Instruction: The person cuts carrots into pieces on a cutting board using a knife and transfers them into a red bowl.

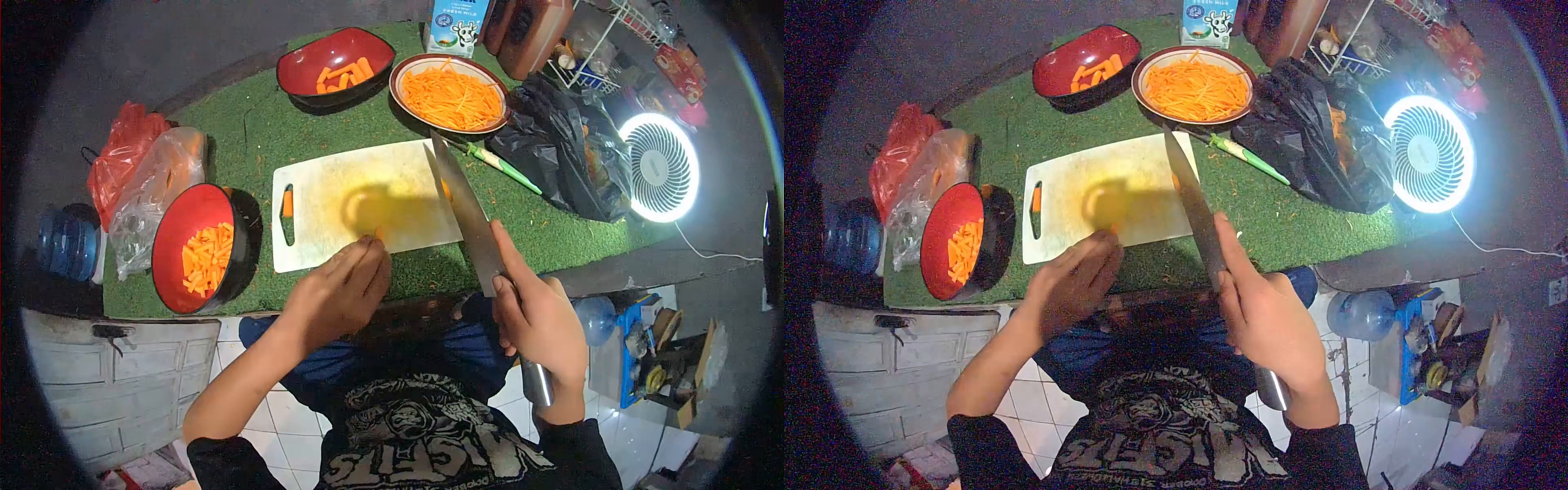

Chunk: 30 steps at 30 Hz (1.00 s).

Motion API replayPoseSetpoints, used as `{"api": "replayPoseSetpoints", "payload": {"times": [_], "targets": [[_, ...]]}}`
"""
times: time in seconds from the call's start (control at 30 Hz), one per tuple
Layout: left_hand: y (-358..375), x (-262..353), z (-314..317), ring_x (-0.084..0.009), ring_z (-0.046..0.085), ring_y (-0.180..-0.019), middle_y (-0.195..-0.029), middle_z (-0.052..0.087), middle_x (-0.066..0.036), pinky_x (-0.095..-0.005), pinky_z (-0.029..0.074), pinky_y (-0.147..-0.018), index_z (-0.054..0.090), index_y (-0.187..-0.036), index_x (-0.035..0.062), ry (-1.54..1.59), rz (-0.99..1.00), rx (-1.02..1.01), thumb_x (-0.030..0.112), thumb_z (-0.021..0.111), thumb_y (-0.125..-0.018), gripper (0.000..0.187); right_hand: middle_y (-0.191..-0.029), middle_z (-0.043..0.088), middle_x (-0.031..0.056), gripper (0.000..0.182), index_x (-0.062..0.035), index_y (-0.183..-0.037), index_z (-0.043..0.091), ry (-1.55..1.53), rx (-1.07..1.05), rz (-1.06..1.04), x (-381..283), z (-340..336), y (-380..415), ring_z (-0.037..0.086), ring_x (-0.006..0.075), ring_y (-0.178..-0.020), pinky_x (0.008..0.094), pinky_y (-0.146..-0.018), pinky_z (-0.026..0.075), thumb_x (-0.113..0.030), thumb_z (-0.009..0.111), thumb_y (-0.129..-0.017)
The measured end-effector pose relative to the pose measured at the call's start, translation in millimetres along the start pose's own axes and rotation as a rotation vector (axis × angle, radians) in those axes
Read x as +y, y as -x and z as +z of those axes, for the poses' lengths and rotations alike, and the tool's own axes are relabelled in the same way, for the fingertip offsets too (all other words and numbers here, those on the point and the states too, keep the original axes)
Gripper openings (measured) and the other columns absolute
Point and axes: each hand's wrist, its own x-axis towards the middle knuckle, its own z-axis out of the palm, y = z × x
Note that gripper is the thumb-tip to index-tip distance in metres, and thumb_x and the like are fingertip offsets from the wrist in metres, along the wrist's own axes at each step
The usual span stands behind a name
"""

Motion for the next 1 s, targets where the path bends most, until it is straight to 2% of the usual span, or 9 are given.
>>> {"api": "replayPoseSetpoints", "payload": {"times": [0.1,0.2,0.3,0.4,0.53,0.7,0.87,0.97,1.0], "targets": [[0,-1,-1,-0.028,0.061,-0.11,-0.115,0.06,-0.017,-0.0326,0.053,-0.096,0.063,-0.113,-0.0052,-0.032,0.03,0.016,0.014,0.059,-0.077,0.041,-0.058,0.06,0.0193,0.057,-0.0071,-0.152,0.03,-0.044,-0.035,0.076,-10,-2,0,0.064,0.0337,-0.049,0.0447,-0.056,0.052,-0.007,0.047,-0.097],[5,1,6,-0.0285,0.06,-0.112,-0.115,0.06,-0.017,-0.0336,0.053,-0.096,0.063,-0.113,-0.0059,-0.061,0.05,0.005,0.014,0.059,-0.079,0.04,-0.051,0.054,0.0053,0.059,-0.019,-0.155,0.031,-0.033,0.012,0.042,-4,3,1,0.056,0.0159,-0.041,0.0323,-0.046,0.051,-0.007,0.045,-0.099],[2,-4,2,-0.0285,0.063,-0.107,-0.114,0.06,-0.017,-0.0348,0.056,-0.091,0.063,-0.112,-0.0052,-0.002,0.023,0.09,0.012,0.06,-0.082,0.035,-0.05,0.054,0.0049,0.06,-0.0187,-0.155,0.031,-0.055,0.007,0.062,-7,4,1,0.056,0.0157,-0.041,0.0321,-0.046,0.05,-0.006,0.045,-0.098],[-3,-6,-6,-0.0278,0.067,-0.098,-0.113,0.062,-0.016,-0.0347,0.058,-0.084,0.065,-0.109,-0.0036,0.199,-0.17,0.137,0.007,0.065,-0.082,0.029,-0.052,0.058,0.0155,0.059,-0.0098,-0.154,0.029,-0.026,-0.05,0.095,-11,-1,-1,0.064,0.0292,-0.047,0.0427,-0.053,0.054,-0.006,0.047,-0.097],[-7,-32,-21,-0.0256,0.07,-0.09,-0.104,0.067,-0.013,-0.0328,0.058,-0.07,0.066,-0.104,-0.0019,0.169,-0.259,0.486,-0.002,0.074,-0.077,0.029,-0.052,0.057,0.0131,0.06,-0.0113,-0.154,0.03,-0.046,-0.056,0.105,-13,-1,-2,0.062,0.0259,-0.045,0.0392,-0.051,0.053,-0.005,0.046,-0.097],[22,-71,-75,-0.0238,0.071,-0.09,-0.098,0.072,-0.013,-0.0317,0.055,-0.079,0.073,-0.099,0.0028,0.186,-0.685,0.593,-0.003,0.07,-0.082,0.018,-0.053,0.056,0.0101,0.06,-0.0167,-0.154,0.031,-0.01,-0.064,0.127,-26,4,-7,0.061,0.0214,-0.044,0.0352,-0.049,0.053,-0.005,0.045,-0.097],[79,-95,-96,-0.0156,0.07,-0.087,-0.097,0.074,-0.009,-0.0274,0.054,-0.077,0.072,-0.106,0.0003,0.334,-0.942,0.384,0.003,0.068,-0.088,0.018,-0.054,0.054,0.023,0.062,-0.0212,-0.153,0.033,0.169,-0.031,-0.108,-27,22,-21,0.058,0.0429,-0.051,0.0495,-0.055,0.047,-0.008,0.051,-0.096],[102,-100,-94,-0.0163,0.071,-0.083,-0.095,0.074,-0.011,-0.0271,0.054,-0.072,0.072,-0.108,0.0009,0.245,-0.975,0.358,0.005,0.067,-0.09,0.019,-0.056,0.055,0.0099,0.061,-0.0244,-0.153,0.036,0.162,-0.111,-0.144,-49,26,-33,0.057,0.0201,-0.043,0.0336,-0.049,0.051,-0.006,0.046,-0.096],[107,-100,-95,-0.0168,0.071,-0.084,-0.095,0.074,-0.012,-0.0271,0.054,-0.071,0.072,-0.107,0.0009,0.172,-0.947,0.397,0.005,0.066,-0.091,0.018,-0.057,0.055,0.0111,0.06,-0.0238,-0.152,0.037,0.161,-0.1,-0.251,-55,30,-38,0.058,0.0228,-0.045,0.0352,-0.05,0.05,-0.006,0.048,-0.095]]}}
